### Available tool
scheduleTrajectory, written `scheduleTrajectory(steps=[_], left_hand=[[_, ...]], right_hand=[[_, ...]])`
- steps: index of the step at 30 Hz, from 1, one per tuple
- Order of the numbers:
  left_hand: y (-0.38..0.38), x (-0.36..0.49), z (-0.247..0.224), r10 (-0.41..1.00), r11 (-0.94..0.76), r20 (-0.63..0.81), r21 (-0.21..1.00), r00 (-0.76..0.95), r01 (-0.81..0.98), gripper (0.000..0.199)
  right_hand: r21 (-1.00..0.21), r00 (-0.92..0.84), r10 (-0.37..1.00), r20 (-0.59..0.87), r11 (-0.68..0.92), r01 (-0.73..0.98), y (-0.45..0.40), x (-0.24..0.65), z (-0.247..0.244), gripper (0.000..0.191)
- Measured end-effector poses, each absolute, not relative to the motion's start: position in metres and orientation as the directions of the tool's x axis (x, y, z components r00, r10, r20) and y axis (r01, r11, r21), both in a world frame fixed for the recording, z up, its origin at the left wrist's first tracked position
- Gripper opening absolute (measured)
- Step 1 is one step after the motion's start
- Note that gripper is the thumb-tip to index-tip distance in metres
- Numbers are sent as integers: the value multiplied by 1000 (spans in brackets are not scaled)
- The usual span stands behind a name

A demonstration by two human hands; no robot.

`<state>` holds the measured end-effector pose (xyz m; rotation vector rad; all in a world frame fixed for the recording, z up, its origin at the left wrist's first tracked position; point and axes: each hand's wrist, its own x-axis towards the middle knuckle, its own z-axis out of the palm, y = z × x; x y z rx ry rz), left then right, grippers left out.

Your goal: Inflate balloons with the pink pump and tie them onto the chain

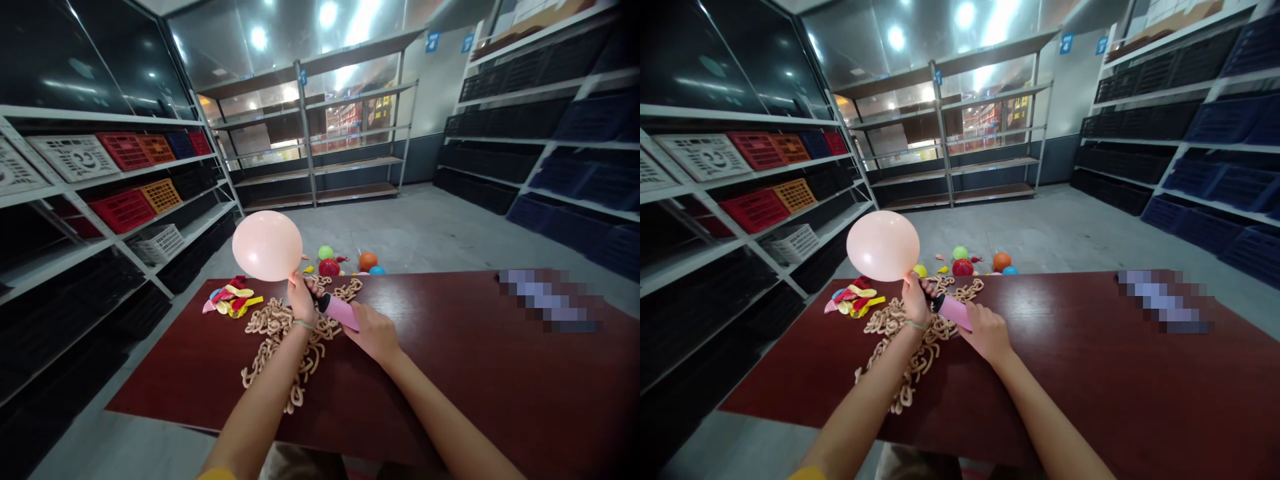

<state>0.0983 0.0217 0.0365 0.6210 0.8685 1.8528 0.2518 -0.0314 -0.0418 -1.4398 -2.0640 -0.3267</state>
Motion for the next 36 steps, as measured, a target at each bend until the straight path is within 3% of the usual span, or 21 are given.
scheduleTrajectory(steps=[6,13,19,23,27,31,36], left_hand=[[30,39,64,887,-314,51,796,-460,-518,30],[41,32,87,800,-429,83,772,-594,-469,33],[29,106,56,892,-351,130,803,-433,-482,37],[23,108,46,912,-322,124,807,-391,-495,36],[29,64,67,892,-328,97,811,-441,-485,31],[40,26,102,839,-389,106,803,-534,-451,27],[48,38,115,798,-476,162,761,-581,-441,30]], right_hand=[[-95,-309,757,576,437,894,-29,255,-43,35],[-166,-223,761,609,397,903,-26,245,-44,36],[-259,-124,761,636,361,896,-26,250,-47,40],[-246,-159,766,622,384,890,-30,252,-42,39],[-207,-226,771,595,419,884,-33,247,-39,38],[-241,-224,780,584,430,870,-32,243,-42,40],[-289,-167,776,608,412,864,-30,243,-44,39]])
